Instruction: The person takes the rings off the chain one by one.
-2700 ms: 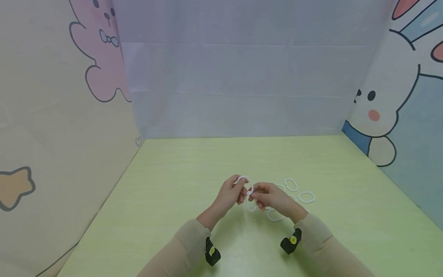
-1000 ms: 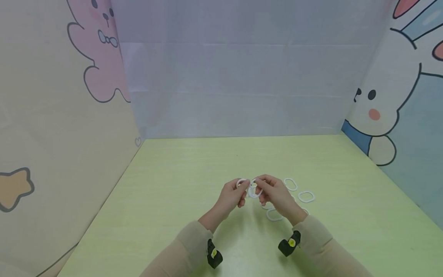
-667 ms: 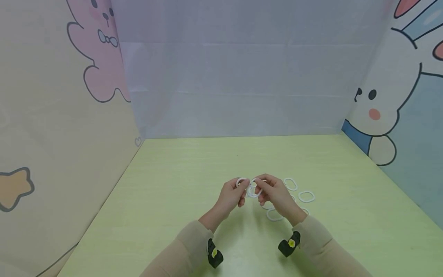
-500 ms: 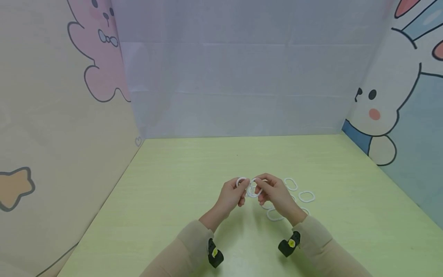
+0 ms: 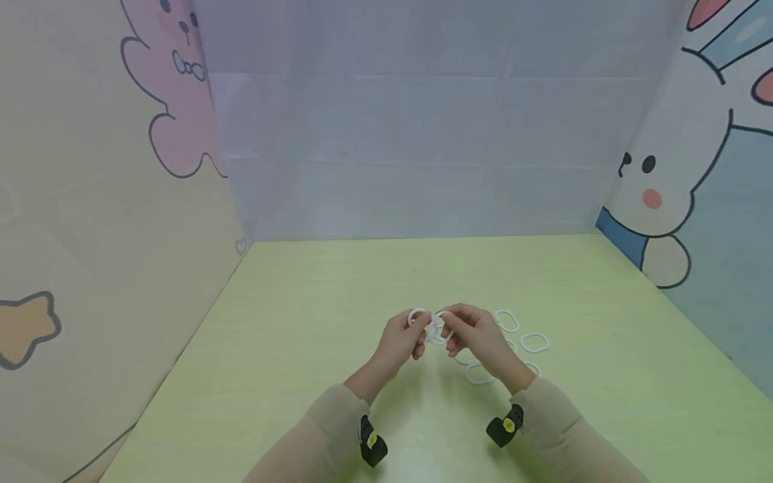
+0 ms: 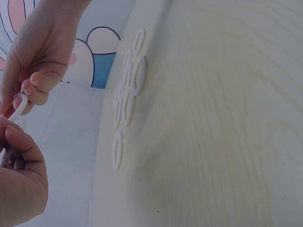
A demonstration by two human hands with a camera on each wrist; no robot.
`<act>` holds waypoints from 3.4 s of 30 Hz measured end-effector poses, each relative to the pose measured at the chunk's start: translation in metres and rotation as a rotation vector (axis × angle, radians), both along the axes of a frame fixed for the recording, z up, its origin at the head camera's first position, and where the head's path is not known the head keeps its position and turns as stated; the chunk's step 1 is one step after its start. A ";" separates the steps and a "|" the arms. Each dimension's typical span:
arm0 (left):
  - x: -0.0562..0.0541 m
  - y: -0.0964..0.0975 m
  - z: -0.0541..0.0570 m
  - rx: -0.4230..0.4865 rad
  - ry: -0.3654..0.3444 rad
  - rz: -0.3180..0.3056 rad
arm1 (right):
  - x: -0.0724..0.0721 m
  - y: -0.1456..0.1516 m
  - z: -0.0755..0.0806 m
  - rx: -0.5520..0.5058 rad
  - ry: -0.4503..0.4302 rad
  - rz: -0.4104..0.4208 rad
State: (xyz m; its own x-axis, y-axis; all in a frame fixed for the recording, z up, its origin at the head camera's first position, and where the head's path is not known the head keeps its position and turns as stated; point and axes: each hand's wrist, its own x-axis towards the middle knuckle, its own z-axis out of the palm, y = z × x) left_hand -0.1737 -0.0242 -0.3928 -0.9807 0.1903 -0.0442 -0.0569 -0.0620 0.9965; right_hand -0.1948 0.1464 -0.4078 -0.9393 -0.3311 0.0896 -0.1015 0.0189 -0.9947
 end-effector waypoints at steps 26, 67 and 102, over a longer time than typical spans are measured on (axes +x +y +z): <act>-0.022 -0.014 -0.029 0.017 0.006 0.060 | -0.003 0.006 -0.012 0.090 -0.068 0.042; -0.022 -0.041 -0.027 -0.082 -0.023 0.064 | -0.001 0.003 -0.035 0.220 -0.147 0.134; -0.026 -0.055 -0.041 -0.254 -0.034 -0.020 | 0.003 0.004 -0.040 0.298 -0.166 0.166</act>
